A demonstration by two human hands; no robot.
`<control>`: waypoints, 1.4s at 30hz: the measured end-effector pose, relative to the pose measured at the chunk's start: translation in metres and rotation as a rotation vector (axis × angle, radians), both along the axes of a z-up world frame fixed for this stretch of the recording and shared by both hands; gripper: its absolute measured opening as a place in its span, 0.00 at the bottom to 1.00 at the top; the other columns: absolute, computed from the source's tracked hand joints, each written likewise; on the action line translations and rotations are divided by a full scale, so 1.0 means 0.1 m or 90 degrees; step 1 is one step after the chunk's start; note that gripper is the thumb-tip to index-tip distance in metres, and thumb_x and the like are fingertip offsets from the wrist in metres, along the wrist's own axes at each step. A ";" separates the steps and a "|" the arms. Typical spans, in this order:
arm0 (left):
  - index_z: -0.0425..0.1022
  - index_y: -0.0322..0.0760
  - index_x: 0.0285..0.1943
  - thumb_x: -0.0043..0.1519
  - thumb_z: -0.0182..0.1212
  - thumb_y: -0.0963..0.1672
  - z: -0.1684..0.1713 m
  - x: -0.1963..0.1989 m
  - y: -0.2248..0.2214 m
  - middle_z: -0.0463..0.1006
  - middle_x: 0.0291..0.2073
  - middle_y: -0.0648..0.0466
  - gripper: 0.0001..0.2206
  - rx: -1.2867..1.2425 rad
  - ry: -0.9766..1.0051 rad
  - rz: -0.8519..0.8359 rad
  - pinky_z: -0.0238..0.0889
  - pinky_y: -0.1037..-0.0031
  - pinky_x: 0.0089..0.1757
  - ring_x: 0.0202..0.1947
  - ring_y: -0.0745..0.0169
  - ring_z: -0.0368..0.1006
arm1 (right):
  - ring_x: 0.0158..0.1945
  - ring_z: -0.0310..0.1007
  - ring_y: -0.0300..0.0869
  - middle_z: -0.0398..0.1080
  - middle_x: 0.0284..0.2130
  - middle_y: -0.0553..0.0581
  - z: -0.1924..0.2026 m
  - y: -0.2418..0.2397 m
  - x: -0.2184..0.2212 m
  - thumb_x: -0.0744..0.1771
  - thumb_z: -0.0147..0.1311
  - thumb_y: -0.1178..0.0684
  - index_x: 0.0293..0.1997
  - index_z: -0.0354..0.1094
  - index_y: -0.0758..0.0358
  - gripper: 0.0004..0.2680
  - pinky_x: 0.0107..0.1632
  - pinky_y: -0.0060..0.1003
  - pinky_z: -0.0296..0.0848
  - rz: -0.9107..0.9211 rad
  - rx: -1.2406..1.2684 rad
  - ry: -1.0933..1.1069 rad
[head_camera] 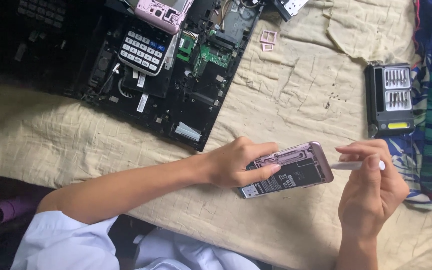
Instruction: Disassembling a smartphone and cleaning the internal chassis and frame using a small tool.
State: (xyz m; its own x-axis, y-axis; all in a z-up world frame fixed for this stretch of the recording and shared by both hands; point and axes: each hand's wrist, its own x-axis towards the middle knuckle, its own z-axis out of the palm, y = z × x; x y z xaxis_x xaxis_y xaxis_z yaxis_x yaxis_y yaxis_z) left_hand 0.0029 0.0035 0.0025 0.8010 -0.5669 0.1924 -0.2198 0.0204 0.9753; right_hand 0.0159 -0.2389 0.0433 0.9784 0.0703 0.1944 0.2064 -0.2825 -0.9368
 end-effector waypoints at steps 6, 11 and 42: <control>0.67 0.30 0.45 0.70 0.45 0.47 -0.07 -0.02 0.01 0.72 0.25 0.50 0.13 0.013 -0.050 -0.038 0.53 0.75 0.19 0.18 0.62 0.65 | 0.45 0.63 0.45 0.65 0.40 0.63 -0.06 -0.09 -0.01 0.77 0.41 0.47 0.46 0.68 0.74 0.16 0.50 0.35 0.63 -0.016 0.031 0.039; 0.66 0.33 0.42 0.70 0.46 0.47 -0.02 0.00 0.06 0.70 0.25 0.53 0.12 0.004 -0.010 -0.055 0.53 0.74 0.23 0.19 0.63 0.62 | 0.44 0.65 0.45 0.67 0.39 0.63 -0.11 -0.12 0.00 0.77 0.40 0.44 0.45 0.67 0.73 0.18 0.45 0.33 0.63 -0.035 0.003 0.060; 0.66 0.33 0.43 0.71 0.45 0.48 0.10 -0.01 0.12 0.77 0.28 0.52 0.12 -0.033 0.217 0.068 0.61 0.76 0.26 0.24 0.66 0.69 | 0.22 0.53 0.33 0.60 0.21 0.51 -0.41 -0.03 0.14 0.74 0.42 0.42 0.35 0.67 0.68 0.18 0.24 0.27 0.52 0.099 0.159 0.298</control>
State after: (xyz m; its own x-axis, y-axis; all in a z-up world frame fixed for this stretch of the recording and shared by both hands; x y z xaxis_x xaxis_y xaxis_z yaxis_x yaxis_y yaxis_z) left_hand 0.0020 0.0153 0.0124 0.8785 -0.4726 -0.0701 0.1146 0.0661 0.9912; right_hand 0.0303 -0.2422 0.0027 0.9462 0.2280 -0.2296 -0.2268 -0.0390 -0.9732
